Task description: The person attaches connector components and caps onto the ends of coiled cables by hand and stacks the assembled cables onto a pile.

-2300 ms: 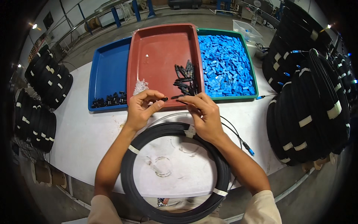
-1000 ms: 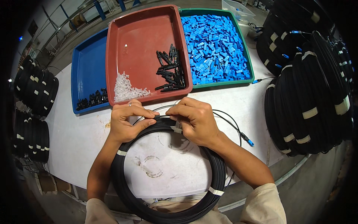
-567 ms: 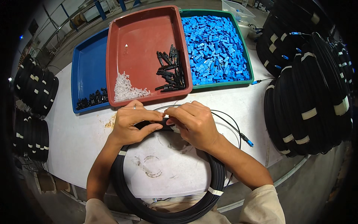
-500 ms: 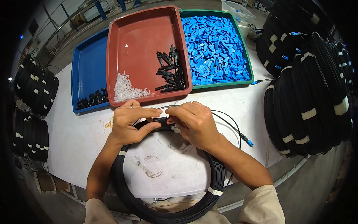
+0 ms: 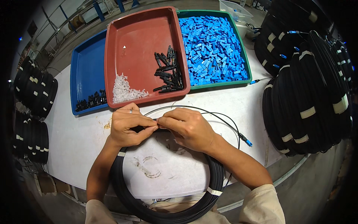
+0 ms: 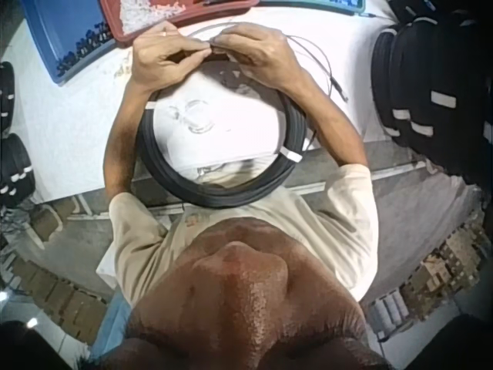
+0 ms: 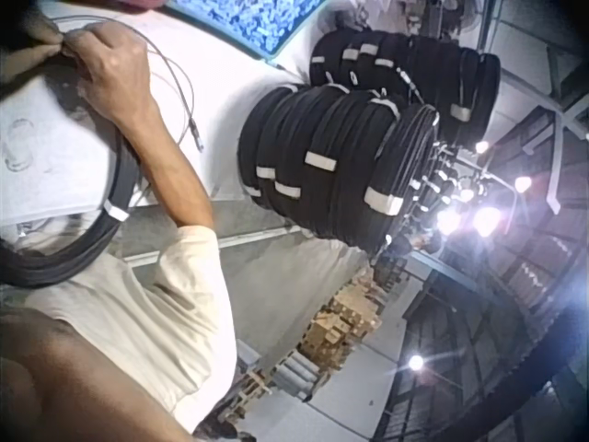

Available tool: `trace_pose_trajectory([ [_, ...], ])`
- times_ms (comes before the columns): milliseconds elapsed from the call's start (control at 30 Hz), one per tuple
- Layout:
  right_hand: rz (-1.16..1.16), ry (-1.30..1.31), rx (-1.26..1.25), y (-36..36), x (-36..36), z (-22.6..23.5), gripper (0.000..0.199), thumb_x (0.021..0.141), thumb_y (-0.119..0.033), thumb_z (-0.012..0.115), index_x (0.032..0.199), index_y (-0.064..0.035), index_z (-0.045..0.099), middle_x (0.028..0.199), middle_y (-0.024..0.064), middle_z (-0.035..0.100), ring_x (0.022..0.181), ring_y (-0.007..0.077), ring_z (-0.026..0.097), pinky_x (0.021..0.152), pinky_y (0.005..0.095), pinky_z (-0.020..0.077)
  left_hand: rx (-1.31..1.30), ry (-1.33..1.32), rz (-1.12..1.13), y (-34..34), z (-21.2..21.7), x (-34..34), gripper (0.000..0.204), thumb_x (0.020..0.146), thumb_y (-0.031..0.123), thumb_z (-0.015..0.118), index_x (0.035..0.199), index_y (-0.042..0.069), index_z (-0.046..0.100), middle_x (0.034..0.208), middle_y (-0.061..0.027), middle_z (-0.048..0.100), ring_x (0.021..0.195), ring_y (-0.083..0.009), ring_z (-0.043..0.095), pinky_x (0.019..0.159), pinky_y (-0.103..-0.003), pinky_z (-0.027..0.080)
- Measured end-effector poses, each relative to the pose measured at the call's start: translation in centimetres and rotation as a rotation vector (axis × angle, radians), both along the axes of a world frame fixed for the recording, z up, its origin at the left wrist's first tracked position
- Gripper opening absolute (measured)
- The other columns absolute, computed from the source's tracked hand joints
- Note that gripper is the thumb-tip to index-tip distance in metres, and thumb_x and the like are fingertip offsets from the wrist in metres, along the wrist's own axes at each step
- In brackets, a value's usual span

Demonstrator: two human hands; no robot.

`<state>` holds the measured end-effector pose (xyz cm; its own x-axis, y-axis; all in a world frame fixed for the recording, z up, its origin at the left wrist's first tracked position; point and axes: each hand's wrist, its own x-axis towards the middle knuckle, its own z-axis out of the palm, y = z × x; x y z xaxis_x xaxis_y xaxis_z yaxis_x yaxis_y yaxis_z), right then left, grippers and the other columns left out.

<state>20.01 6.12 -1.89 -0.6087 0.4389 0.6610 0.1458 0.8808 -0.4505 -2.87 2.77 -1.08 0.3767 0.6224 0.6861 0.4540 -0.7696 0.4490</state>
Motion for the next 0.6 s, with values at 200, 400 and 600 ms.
trace_pose_trajectory([
  [200, 0.009, 0.005, -0.025, 0.2, 0.3, 0.1, 0.024, 0.075, 0.0, 0.074, 0.098, -0.0021, 0.07, 0.091, 0.0118, 0.069, 0.079, 0.0314, 0.068, 0.072, 0.0407, 0.056, -0.021, 0.031, 0.033, 0.0, 1.5, 0.1, 0.019, 0.072, 0.009, 0.084, 0.089, 0.007, 0.079, 0.083, -0.0051, 0.078, 0.063, -0.0143, 0.068, 0.065, -0.027, 0.046],
  [400, 0.001, 0.01, -0.027, 0.3, 0.0, -0.4, 0.018, 0.078, -0.005, 0.073, 0.095, -0.003, 0.068, 0.089, 0.0117, 0.067, 0.078, 0.0318, 0.067, 0.071, 0.0415, 0.0546, -0.38, -0.101, 0.244, 3.5, 3.0, -0.5, 0.022, 0.084, 0.007, 0.07, 0.103, 0.0, 0.076, 0.092, -0.0124, 0.077, 0.081, -0.0237, 0.072, 0.081, -0.038, 0.054],
  [600, 0.01, -0.008, -0.013, 0.3, 0.3, -0.2, 0.019, 0.078, -0.005, 0.073, 0.096, -0.004, 0.068, 0.089, 0.0107, 0.067, 0.078, 0.0306, 0.066, 0.071, 0.0409, 0.054, -0.14, 0.415, 0.197, 9.1, 1.5, 1.2, 0.022, 0.085, 0.011, 0.071, 0.106, 0.005, 0.075, 0.093, -0.0101, 0.075, 0.085, -0.0307, 0.067, 0.081, -0.043, 0.05],
])
